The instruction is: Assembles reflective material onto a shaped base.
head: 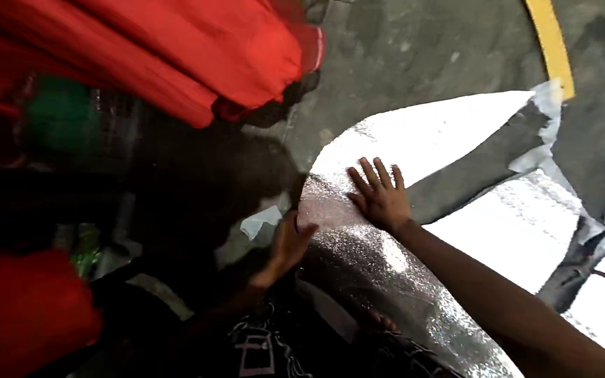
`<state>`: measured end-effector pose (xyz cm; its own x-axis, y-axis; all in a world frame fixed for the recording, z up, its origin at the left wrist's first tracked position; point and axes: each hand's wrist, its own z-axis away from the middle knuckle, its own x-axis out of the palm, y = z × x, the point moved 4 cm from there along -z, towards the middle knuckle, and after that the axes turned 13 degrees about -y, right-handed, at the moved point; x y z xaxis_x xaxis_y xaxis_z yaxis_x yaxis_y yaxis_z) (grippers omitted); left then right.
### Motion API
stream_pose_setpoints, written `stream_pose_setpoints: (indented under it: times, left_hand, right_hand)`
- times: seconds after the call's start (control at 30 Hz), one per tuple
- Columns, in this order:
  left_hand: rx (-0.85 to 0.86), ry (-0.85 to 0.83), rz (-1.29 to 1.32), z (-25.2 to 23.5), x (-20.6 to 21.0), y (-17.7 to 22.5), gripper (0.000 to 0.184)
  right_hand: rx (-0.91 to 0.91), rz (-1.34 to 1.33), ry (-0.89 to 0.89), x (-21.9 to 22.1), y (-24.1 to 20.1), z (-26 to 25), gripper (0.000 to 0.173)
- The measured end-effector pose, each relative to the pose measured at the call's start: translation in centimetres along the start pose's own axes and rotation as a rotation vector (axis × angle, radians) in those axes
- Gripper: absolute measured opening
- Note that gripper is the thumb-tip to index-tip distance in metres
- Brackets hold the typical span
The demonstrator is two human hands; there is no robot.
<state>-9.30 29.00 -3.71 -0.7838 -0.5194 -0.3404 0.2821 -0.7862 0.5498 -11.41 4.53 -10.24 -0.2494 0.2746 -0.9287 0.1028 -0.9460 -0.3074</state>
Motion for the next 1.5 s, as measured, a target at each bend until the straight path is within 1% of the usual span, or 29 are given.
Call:
stream_pose_setpoints:
  times: [0.03, 0.07, 0.1, 0.13, 0.17, 0.2, 0.27, 0.33, 0.4, 0.47, 0.5, 0.53, 0.57, 0.6, 0.67, 0.7, 0.77, 0.87, 0.93, 0.97, 1.03, 1.1, 1.13, 1.2, 1.3, 1.4, 1.43, 1.47, 1.5]
  left_hand:
    - [0.062, 0.015, -0.028, 1.2, 1.5, 0.2, 0.061]
    - [0.191, 0.077, -0.120, 2.2, 3.0, 0.8, 0.051]
    - [0.389, 0.178, -0.239, 2.6, 4.6, 1.4, 0.039]
    - [0.578, 0.264, -0.334, 2.8, 5.9, 1.9, 0.035]
    - [0.704, 0.303, -0.390, 2.8, 7.1, 2.3, 0.042]
    - [0.773, 0.323, -0.423, 2.7, 7.9, 2.5, 0.045]
    - [0.815, 0.341, -0.410, 2.6, 8.7, 2.5, 0.044]
    - [0.769, 0.302, -0.312, 2.7, 8.4, 2.5, 0.041]
    - [0.655, 0.163, -0.119, 3.2, 8.4, 2.1, 0.040]
    - [0.498, 0.020, 0.248, 3.5, 8.6, 1.9, 0.035]
    - [0.379, -0.017, 0.432, 3.3, 8.2, 2.2, 0.034]
    - [0.257, -0.009, 0.522, 2.8, 7.4, 2.5, 0.037]
    - [0.155, 0.030, 0.480, 2.2, 6.2, 2.5, 0.035]
    - [0.109, 0.038, 0.340, 1.6, 4.9, 2.2, 0.034]
    - [0.126, -0.036, -0.022, 0.3, 2.9, 1.3, 0.056]
    - [0.134, -0.087, -0.163, -0.4, 2.4, 0.9, 0.061]
    - [0.161, -0.168, -0.328, -1.7, 1.5, 0.8, 0.057]
    - [0.222, -0.267, -0.155, -2.0, 0.6, 2.3, 0.041]
    - [0.225, -0.342, -0.163, -2.5, 0.8, 2.8, 0.036]
    - [0.208, -0.379, -0.247, -2.3, 0.8, 3.1, 0.039]
    - [0.234, -0.299, -0.312, -2.6, 0.8, 3.4, 0.040]
    - [0.232, -0.186, -0.176, -2.9, 0.9, 4.1, 0.033]
    - [0.234, -0.175, -0.130, -3.2, 1.0, 4.0, 0.032]
    - [0.314, -0.167, -0.143, -4.8, 1.5, 2.2, 0.036]
    - [0.356, -0.143, -0.036, -6.4, 1.7, 0.6, 0.033]
    - [0.277, -0.151, 0.225, -5.7, 1.2, 1.2, 0.033]
    - [0.216, -0.189, 0.343, -5.0, 0.9, 1.6, 0.036]
    - [0.163, -0.223, 0.411, -4.5, 0.6, 1.7, 0.040]
    - [0.144, -0.231, 0.456, -5.1, 0.8, 1.1, 0.042]
  right_hand:
    - [0.002, 0.009, 0.002, 0.1, 0.0, 0.1, 0.059]
    - [0.004, 0.021, 0.002, 0.2, 0.0, 0.2, 0.061]
    - [0.003, 0.036, 0.007, 0.2, 0.1, 0.3, 0.063]
    - [-0.002, 0.047, 0.011, -0.1, -0.1, 0.5, 0.063]
    - [-0.012, 0.039, -0.003, -0.5, -0.4, 0.7, 0.063]
    - [-0.025, 0.019, -0.004, -1.0, -0.7, 0.9, 0.062]
    - [-0.021, 0.026, -0.007, -1.2, -1.1, 1.1, 0.062]
    - [-0.001, 0.069, -0.008, -1.0, -1.0, 1.0, 0.066]
    - [0.006, 0.069, -0.019, -1.0, -0.9, 1.0, 0.069]
    - [-0.029, 0.056, 0.026, -1.2, -1.2, 1.2, 0.064]
    - [-0.032, 0.067, 0.036, -1.1, -1.2, 1.1, 0.063]
    - [-0.020, 0.093, 0.049, -0.8, -0.9, 1.0, 0.064]
    - [-0.002, 0.103, 0.067, -0.3, -0.6, 1.0, 0.067]
    - [0.010, 0.101, 0.075, 0.0, -0.5, 0.9, 0.070]
    - [0.023, 0.085, 0.067, 0.1, -0.5, 0.8, 0.072]
    - [0.027, 0.075, 0.055, 0.0, -0.5, 0.9, 0.072]
    - [0.024, 0.043, 0.033, -0.2, -0.5, 0.9, 0.070]
    - [-0.026, -0.035, 0.019, -1.4, -0.4, 0.6, 0.066]
    - [-0.004, -0.092, 0.012, -3.9, 0.8, 0.4, 0.060]
    - [0.072, -0.126, 0.025, -5.6, 2.2, 0.5, 0.058]
    - [0.344, -0.215, 0.163, -8.7, 6.8, 1.2, 0.056]
    - [0.657, -0.368, 0.325, -11.1, 12.6, 2.4, 0.059]
    - [0.789, -0.439, 0.361, -12.0, 15.4, 2.8, 0.060]
    - [0.922, -0.568, 0.333, -13.4, 19.2, 3.4, 0.055]
    - [0.904, -0.792, 0.251, -14.2, 22.8, 2.8, 0.037]
    - [0.844, -1.335, 0.346, -13.4, 23.4, 1.5, 0.012]
    - [0.791, -1.463, 0.332, -13.5, 22.8, 0.7, 0.011]
    - [0.735, -1.482, 0.309, -13.9, 22.0, -0.2, 0.012]
    - [0.663, -1.367, 0.276, -14.5, 21.3, -1.0, 0.019]
